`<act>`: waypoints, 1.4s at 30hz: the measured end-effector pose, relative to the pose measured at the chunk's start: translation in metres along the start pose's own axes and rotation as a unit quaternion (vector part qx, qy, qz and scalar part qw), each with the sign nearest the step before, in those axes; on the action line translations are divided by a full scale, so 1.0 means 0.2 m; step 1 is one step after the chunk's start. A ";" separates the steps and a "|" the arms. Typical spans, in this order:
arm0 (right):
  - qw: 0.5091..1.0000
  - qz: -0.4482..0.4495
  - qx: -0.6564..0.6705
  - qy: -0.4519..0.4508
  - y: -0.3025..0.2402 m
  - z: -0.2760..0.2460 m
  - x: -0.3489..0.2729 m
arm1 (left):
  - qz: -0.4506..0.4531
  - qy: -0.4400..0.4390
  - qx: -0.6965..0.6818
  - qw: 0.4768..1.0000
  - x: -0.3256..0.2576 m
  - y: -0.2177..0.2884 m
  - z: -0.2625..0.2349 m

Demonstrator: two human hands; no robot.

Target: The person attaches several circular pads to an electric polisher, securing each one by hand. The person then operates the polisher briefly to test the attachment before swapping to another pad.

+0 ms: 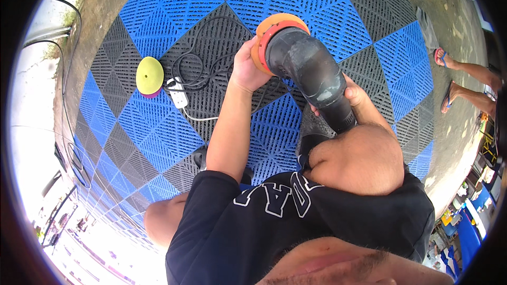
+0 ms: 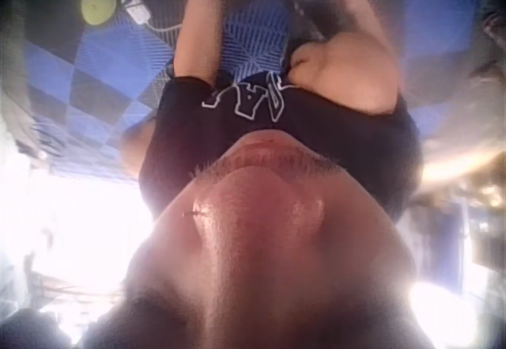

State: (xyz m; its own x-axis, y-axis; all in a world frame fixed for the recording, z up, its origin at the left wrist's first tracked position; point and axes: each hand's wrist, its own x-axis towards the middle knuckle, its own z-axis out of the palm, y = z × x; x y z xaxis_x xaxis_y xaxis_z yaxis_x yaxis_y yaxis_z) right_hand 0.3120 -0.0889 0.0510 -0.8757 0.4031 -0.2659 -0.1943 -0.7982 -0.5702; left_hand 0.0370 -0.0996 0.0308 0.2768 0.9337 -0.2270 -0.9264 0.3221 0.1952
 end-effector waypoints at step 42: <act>0.996 0.057 -0.056 0.038 0.03 0.02 0.01 | 0.095 0.244 0.046 0.964 -0.05 0.00 -0.46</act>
State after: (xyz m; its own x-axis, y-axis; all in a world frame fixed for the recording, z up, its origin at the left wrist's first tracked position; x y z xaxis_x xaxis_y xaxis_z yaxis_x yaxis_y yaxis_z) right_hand 0.3063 -0.0944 0.0500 -0.8528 0.3479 -0.3894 -0.0411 -0.7881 -0.6141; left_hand 0.0105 -0.1239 -0.0548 -0.0690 0.7996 -0.5966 -0.9159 0.1862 0.3556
